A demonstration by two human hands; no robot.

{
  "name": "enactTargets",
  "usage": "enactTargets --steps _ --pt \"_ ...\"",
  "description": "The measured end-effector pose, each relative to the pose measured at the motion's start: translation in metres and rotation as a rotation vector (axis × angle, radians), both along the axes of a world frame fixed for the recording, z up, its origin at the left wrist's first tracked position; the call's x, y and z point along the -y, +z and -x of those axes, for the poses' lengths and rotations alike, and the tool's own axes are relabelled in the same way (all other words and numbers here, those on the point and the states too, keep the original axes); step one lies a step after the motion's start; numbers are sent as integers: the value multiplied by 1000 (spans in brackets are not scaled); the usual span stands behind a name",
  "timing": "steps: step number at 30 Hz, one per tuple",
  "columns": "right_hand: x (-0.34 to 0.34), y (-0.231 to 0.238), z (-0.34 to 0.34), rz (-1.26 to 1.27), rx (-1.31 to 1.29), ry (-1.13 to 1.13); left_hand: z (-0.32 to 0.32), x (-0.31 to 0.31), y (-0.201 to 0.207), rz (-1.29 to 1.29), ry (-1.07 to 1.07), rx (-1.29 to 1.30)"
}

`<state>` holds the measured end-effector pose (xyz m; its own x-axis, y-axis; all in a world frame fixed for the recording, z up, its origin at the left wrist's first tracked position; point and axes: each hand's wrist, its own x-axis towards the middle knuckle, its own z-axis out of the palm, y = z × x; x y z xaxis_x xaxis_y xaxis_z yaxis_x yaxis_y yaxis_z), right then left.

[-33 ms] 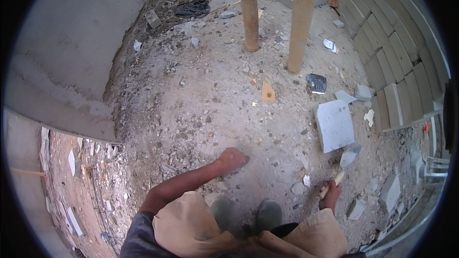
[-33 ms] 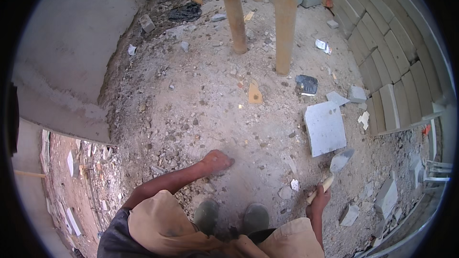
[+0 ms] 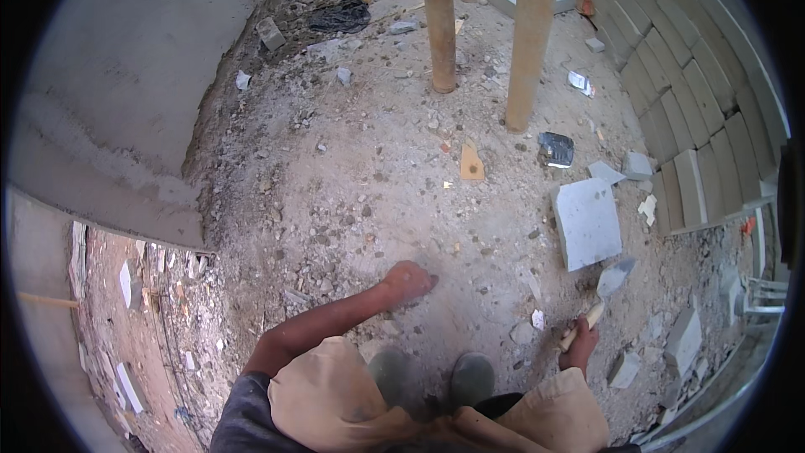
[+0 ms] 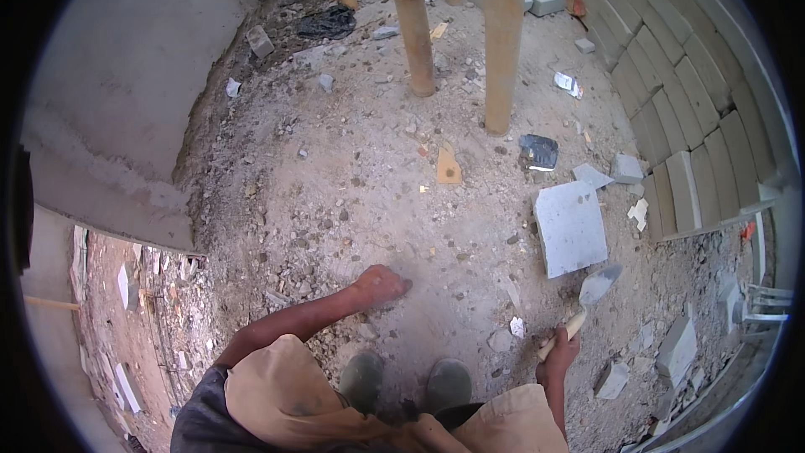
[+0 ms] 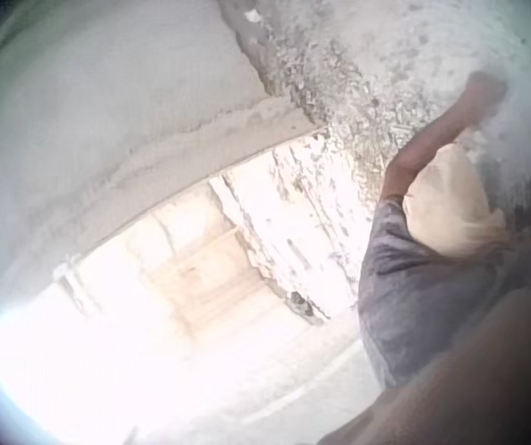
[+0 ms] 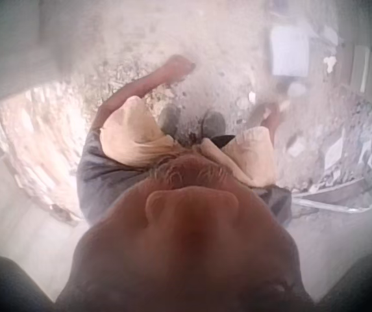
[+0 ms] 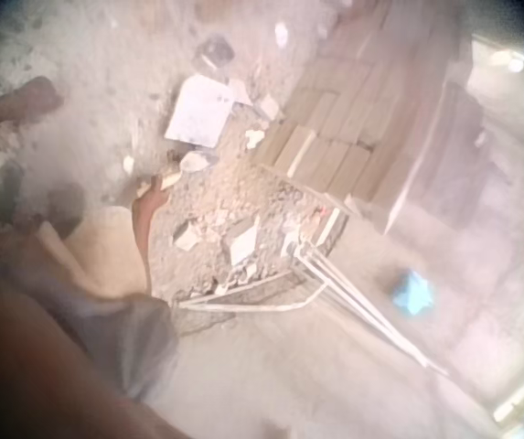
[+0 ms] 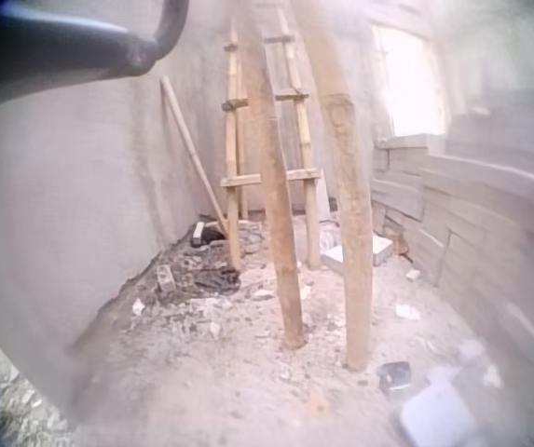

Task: The person breaks concrete blocks into smaller pieces using the edge of a trowel and moves the fragments by hand.

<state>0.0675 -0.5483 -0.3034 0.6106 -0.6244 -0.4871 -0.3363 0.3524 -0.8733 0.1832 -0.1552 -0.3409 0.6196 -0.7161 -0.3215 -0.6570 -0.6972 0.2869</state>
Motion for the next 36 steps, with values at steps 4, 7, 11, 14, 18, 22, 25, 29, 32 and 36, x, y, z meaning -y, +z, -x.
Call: enactTargets --steps 4,7,11,14,18,22,25,29,32,36 --pt "-6 2 1 66 55 -5 -9 1 10 16 428 -385" --pt "3 5 11 228 68 -36 -28 24 57 -104 219 -112" --pt "-8 0 -1 168 -31 72 -15 -13 41 367 639 -243" --pt "9 -13 -13 56 79 -75 -8 -14 49 1067 837 -1209" --pt "56 -18 -34 207 -66 -86 6 7 81 1229 828 -1369" --pt "105 -27 -36 482 -116 6 8 20 71 1247 872 -1585" --pt "106 -29 -49 789 -65 142 11 26 85 1266 906 -1738" --pt "84 8 -46 702 -195 355 18 19 83 1370 1006 -1873" --pt "72 14 -18 820 -171 614 21 5 68 1384 1152 -1862" --pt "35 21 45 637 -82 649 14 5 67 1378 1302 -1821"
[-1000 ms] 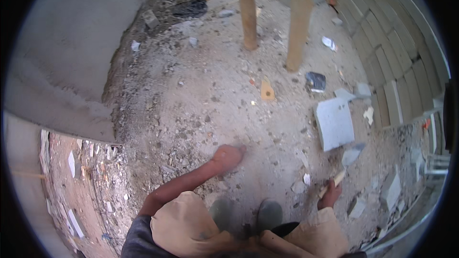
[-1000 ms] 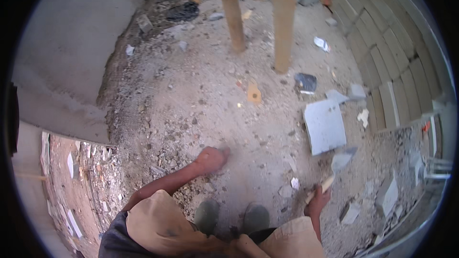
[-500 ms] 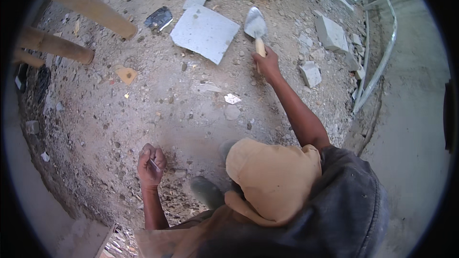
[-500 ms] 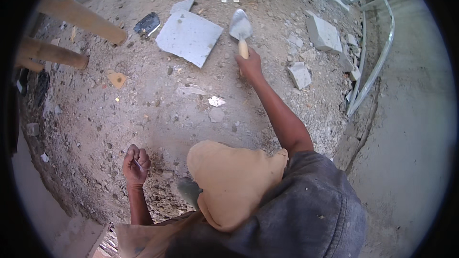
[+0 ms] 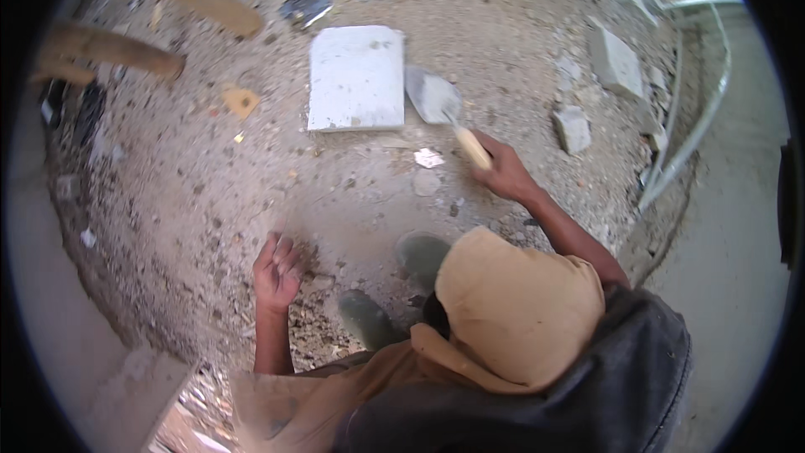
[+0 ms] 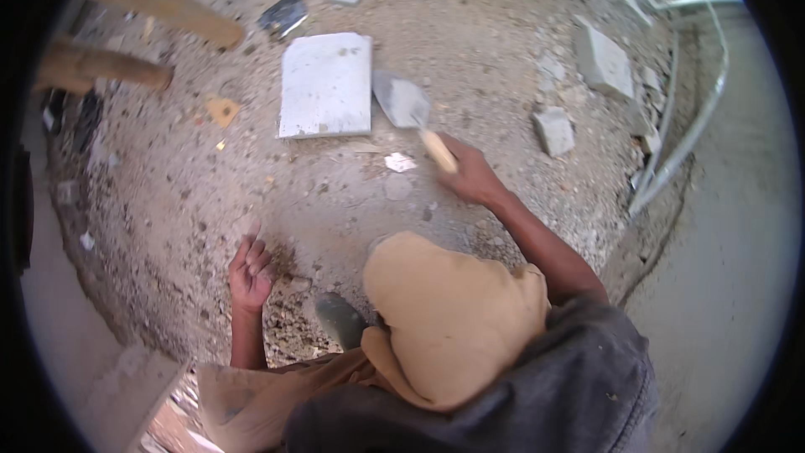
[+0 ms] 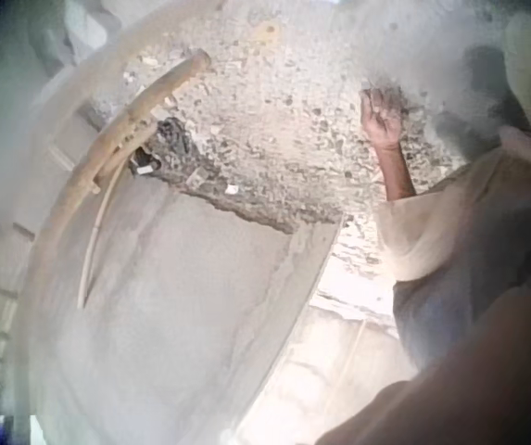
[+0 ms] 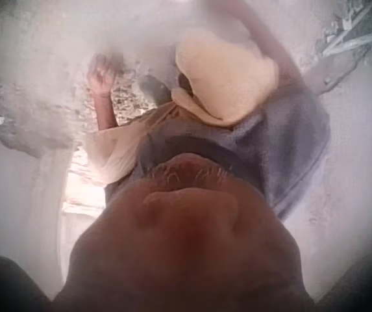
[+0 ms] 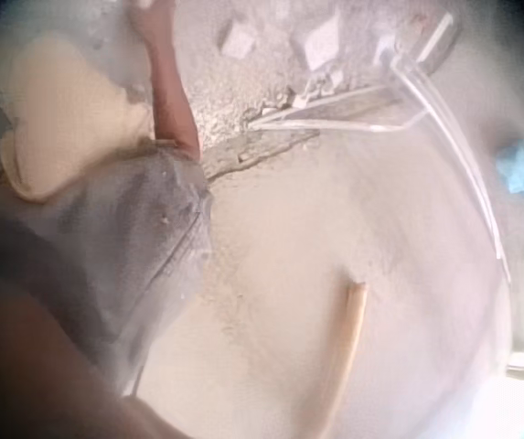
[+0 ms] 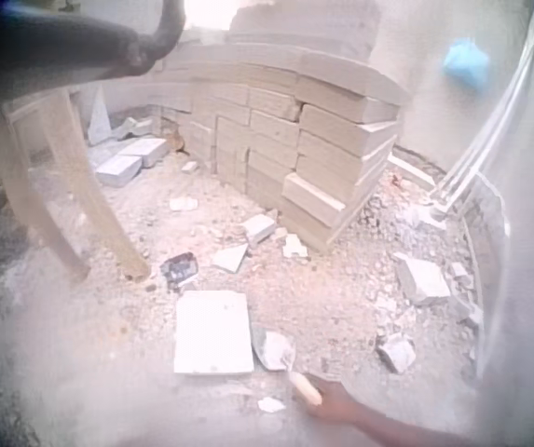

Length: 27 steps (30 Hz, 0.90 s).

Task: The person breaks concrete blocks into smaller pieces using the edge of a trowel and moves the fragments by hand.

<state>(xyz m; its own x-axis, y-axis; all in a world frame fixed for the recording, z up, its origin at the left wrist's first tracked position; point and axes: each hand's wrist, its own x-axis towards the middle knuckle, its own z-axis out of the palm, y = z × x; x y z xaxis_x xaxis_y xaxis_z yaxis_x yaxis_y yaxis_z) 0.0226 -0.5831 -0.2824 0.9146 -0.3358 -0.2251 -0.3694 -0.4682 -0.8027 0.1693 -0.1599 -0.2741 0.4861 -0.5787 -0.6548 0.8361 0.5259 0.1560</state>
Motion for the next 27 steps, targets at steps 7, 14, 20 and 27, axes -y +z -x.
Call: enactTargets --steps 7,14,20,27 --pt "-64 4 32 -256 -136 -122 2 -18 -11 -151 11 77" --pt "-47 -7 5 -2 -117 542 23 -9 -22 -21 -41 -22" --pt "135 -34 13 941 -248 -566 32 -27 -15 -300 -46 32" --pt "215 -73 110 779 -255 -285 7 -50 -17 -322 -196 96"
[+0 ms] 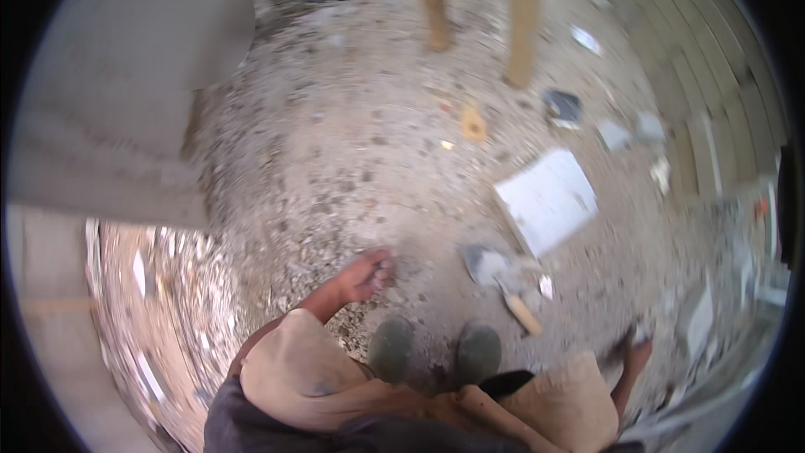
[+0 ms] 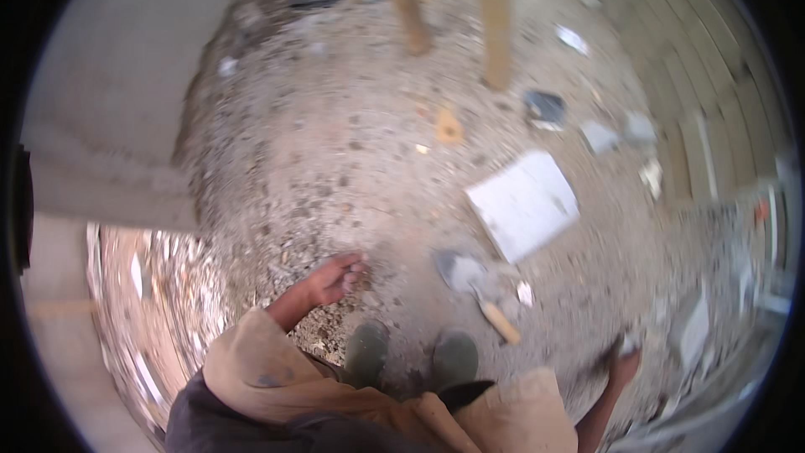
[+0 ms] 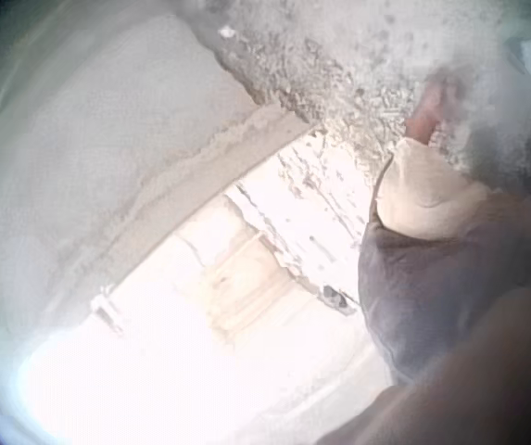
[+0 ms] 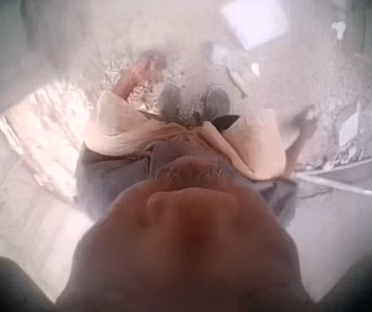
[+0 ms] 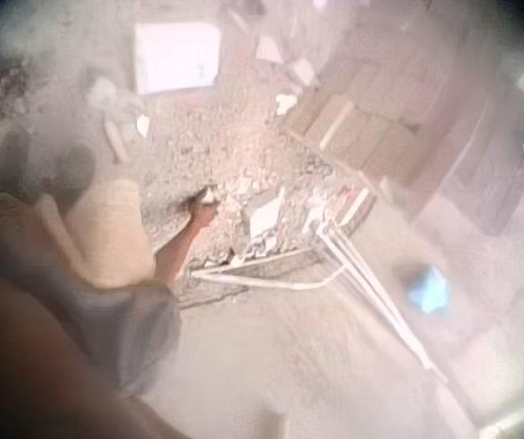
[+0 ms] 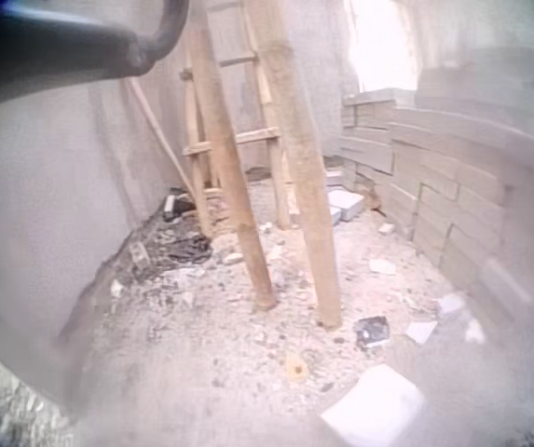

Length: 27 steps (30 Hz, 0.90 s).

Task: The person breaks concrete blocks into smaller pieces using the edge of a trowel and moves the fragments by hand.

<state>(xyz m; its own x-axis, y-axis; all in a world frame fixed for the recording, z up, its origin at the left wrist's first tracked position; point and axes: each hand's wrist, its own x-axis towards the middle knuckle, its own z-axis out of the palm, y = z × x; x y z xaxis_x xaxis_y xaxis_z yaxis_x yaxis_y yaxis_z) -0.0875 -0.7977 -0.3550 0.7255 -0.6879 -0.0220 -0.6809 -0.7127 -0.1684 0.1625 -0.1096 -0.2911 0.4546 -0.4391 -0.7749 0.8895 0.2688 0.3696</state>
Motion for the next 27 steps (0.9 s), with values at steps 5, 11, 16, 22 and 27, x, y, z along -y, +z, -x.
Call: enactTargets --steps 5,11,16,22,27 --pt "-80 46 -84 -872 286 -58 52 -21 -6 -44 224 -102" --pt "-277 160 -221 -1203 -1004 910 67 12 3 47 -909 746" --pt "-456 181 -399 -808 -442 1776 87 51 -8 116 -1287 1144" --pt "-468 334 -491 -990 1426 963 93 57 -8 17 -1201 641" --pt "-362 238 -459 -820 569 1092 79 55 14 -170 -1018 315"
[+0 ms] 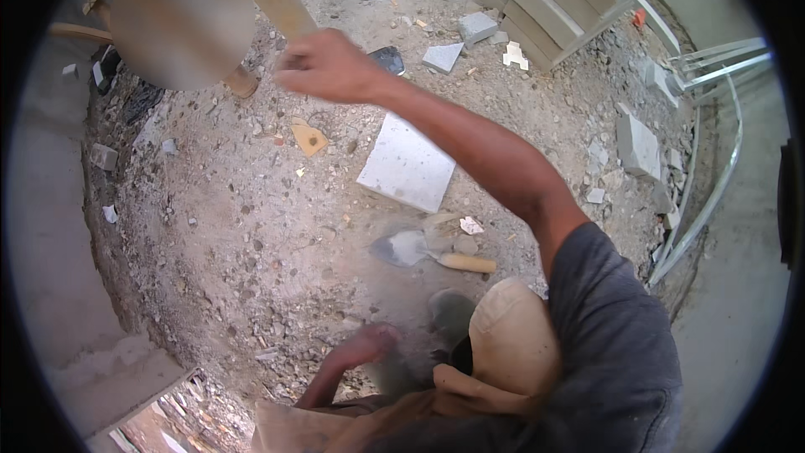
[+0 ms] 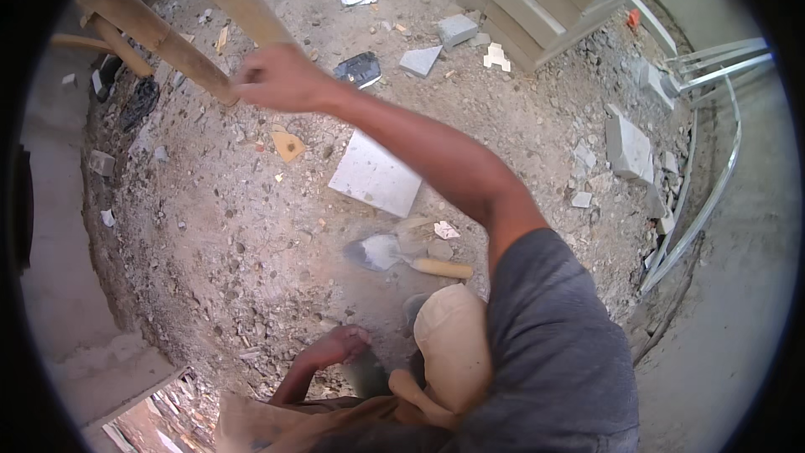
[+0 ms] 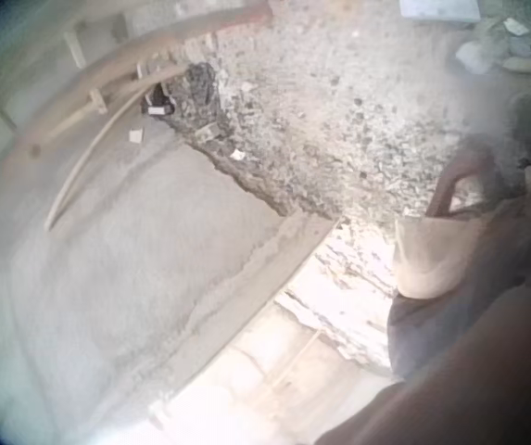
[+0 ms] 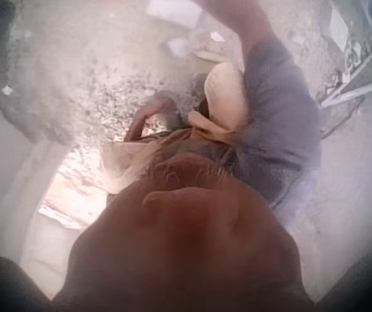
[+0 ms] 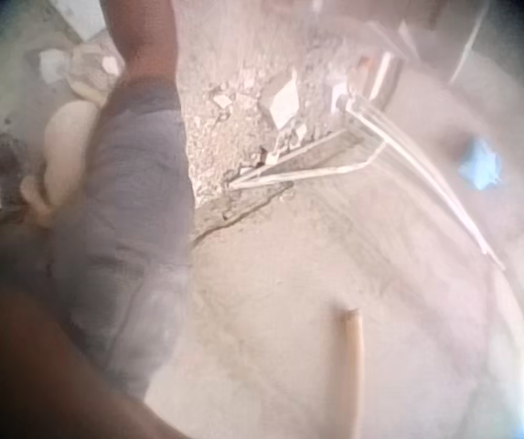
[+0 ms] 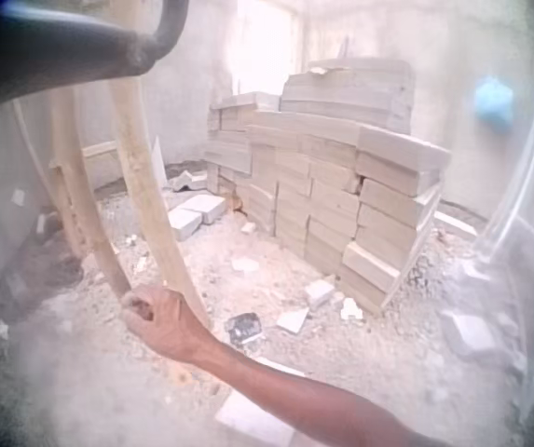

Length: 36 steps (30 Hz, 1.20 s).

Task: The person breaks concrete blocks into smaller pieces using the edge of a trowel and moves the fragments by hand.

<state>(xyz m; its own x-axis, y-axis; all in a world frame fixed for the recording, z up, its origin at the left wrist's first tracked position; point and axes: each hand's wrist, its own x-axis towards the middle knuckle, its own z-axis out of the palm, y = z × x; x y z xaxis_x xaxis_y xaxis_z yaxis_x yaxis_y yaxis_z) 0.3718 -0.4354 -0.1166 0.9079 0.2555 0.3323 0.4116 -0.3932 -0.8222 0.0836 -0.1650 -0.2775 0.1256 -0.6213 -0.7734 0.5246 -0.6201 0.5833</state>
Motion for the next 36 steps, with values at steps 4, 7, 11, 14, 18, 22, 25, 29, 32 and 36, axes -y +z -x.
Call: enactTargets --steps 4,7,11,14,18,22,25,29,32,36 --pt "159 -124 -35 412 -243 -407 -14 3 -3 -38 101 -38" --pt "239 -177 -51 816 -275 -467 -17 1 -19 -43 82 -37" --pt "269 -207 -57 934 -399 -417 -23 8 -27 -115 39 -19" --pt "249 -194 -53 1069 -355 -353 -22 6 -32 -145 124 -46" --pt "267 -166 -63 1017 -250 -634 -25 2 -41 -174 307 -140" --pt "323 -153 -91 551 -380 -1007 -39 12 -27 -201 489 -232" --pt "333 -162 -103 328 -282 -1147 -43 14 -24 -209 515 -239" --pt "333 -153 -105 293 -141 -1296 -43 5 -28 -205 476 -192" --pt "400 -167 -99 760 -377 -1108 -45 8 -37 -180 422 -207" --pt "369 -187 -89 487 -504 -1101 -36 0 -41 -162 430 -175"
